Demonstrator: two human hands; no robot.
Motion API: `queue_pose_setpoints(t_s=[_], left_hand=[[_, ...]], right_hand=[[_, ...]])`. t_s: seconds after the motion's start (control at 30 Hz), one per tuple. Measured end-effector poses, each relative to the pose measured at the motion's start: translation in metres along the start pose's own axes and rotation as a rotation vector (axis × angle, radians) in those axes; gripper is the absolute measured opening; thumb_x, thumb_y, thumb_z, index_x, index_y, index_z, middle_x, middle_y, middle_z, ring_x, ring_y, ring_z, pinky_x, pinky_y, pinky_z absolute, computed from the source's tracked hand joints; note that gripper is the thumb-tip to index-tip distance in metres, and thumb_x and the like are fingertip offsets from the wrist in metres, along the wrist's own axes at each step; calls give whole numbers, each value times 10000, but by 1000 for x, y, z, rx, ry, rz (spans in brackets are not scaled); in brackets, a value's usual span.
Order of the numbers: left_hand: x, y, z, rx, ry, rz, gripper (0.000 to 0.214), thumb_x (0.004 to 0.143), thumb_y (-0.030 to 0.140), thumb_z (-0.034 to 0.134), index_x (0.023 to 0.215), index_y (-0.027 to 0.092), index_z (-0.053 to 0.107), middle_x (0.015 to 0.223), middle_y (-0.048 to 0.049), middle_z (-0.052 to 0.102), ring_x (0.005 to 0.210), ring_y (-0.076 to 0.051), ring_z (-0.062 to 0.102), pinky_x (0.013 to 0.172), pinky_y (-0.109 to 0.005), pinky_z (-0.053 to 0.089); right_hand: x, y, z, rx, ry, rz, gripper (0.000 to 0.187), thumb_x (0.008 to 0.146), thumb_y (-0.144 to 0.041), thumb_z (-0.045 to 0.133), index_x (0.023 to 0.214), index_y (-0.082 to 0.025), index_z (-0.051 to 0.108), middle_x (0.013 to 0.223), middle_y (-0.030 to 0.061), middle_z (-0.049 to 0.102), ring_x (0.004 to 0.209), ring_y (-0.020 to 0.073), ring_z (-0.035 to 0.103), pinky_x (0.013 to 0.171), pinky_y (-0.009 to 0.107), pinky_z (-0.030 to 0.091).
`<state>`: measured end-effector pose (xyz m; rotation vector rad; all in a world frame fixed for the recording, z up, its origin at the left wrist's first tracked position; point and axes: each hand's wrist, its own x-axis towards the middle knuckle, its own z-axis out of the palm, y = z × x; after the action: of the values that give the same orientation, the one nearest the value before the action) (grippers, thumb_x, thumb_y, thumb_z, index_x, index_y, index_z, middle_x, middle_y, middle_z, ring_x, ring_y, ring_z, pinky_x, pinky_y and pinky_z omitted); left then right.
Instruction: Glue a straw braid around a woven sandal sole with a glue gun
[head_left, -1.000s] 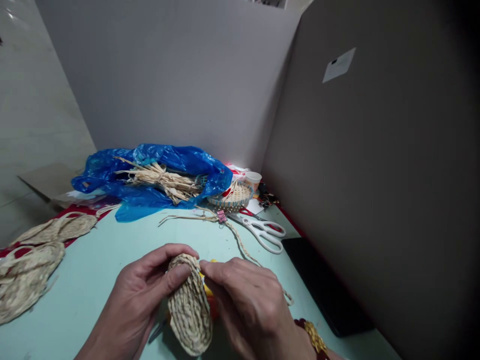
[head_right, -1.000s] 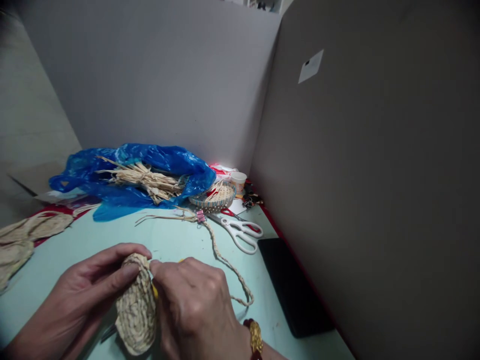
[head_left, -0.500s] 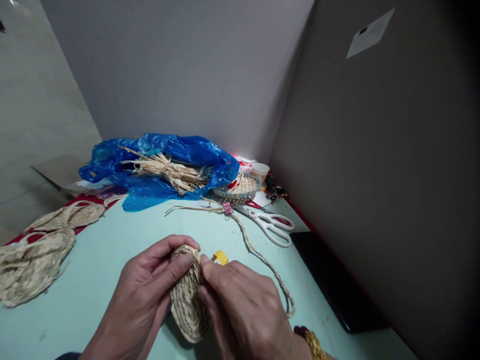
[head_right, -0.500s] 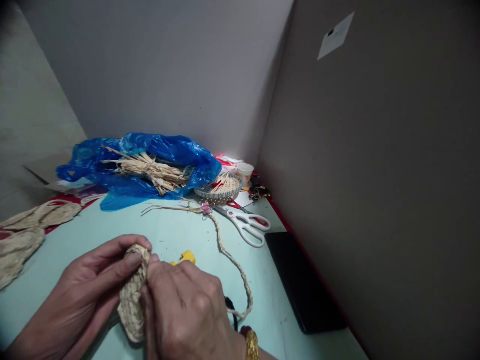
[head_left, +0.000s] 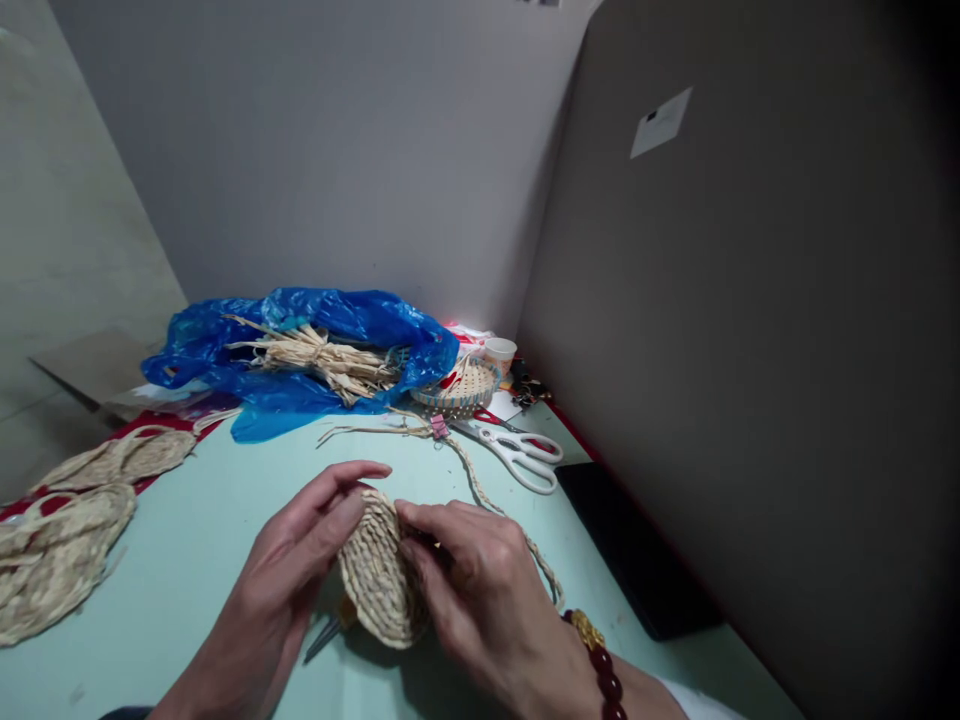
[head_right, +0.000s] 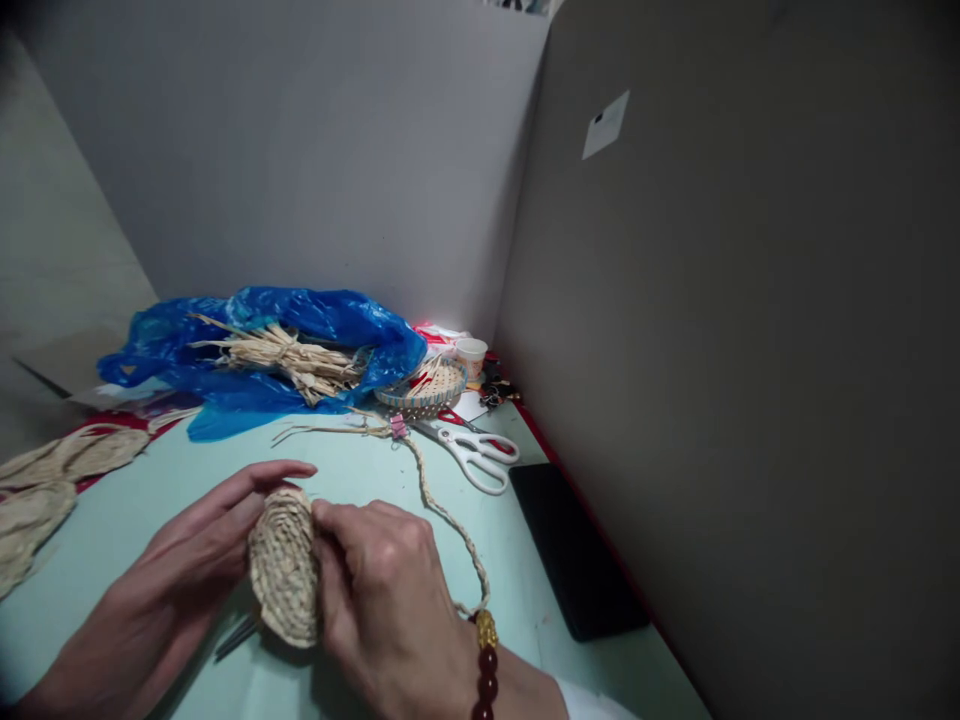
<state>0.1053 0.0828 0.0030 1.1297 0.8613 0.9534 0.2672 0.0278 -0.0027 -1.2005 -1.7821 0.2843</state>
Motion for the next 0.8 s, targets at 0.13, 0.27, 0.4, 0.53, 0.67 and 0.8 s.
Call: queue_pose_setpoints(t_s=[0.13, 0.27, 0.4, 0.53, 0.67, 0.8], left_hand=[[8, 1, -7, 353, -51, 129, 248, 780, 489, 716, 840, 248, 713, 770, -9, 665, 746, -195, 586, 668, -264, 467], [12, 4, -8, 445, 30, 165, 255, 733, 489, 738, 750, 236, 705, 683, -5, 633, 674, -198, 554, 606, -273, 431], [10, 6, -8, 427, 110, 190, 257, 727, 478, 738, 741, 228, 681, 648, 9, 600, 617, -177, 520, 553, -257, 397], [12, 8, -8, 438, 163, 241, 243, 725, 458, 736, 714, 224, 672, 648, 10, 598, 619, -176, 525, 555, -251, 394], [17, 10, -13, 464, 208, 278, 187, 702, 390, 761, 670, 229, 672, 615, 21, 600, 600, -170, 521, 536, -240, 376], [21, 12, -18, 421, 246, 248, 204, 684, 405, 788, 709, 221, 703, 648, 9, 640, 633, -175, 554, 549, -236, 396]], right_hand=[[-1, 7, -2, -55, -80, -78, 205, 937, -122, 523, 1038, -183, 690, 887, 81, 771, 745, 193, 698, 715, 292, 520], [2, 11, -11, -155, -152, -21, 321, 940, -138, 539, 1256, -156, 592, 928, 82, 769, 821, 204, 709, 752, 305, 526], [11, 11, -27, -248, -237, 43, 221, 955, -164, 565, 1160, -172, 646, 917, 69, 760, 808, 194, 700, 727, 289, 502], [15, 11, -39, -326, -244, 32, 165, 969, -160, 538, 968, -175, 702, 861, 62, 724, 758, 191, 667, 672, 291, 465], [14, 12, -45, -391, -261, 75, 188, 981, -167, 513, 943, -170, 697, 846, 64, 686, 737, 195, 638, 669, 311, 452], [14, 14, -44, -313, -225, 91, 219, 1001, -206, 495, 932, -163, 698, 826, 60, 675, 727, 190, 633, 682, 314, 456]])
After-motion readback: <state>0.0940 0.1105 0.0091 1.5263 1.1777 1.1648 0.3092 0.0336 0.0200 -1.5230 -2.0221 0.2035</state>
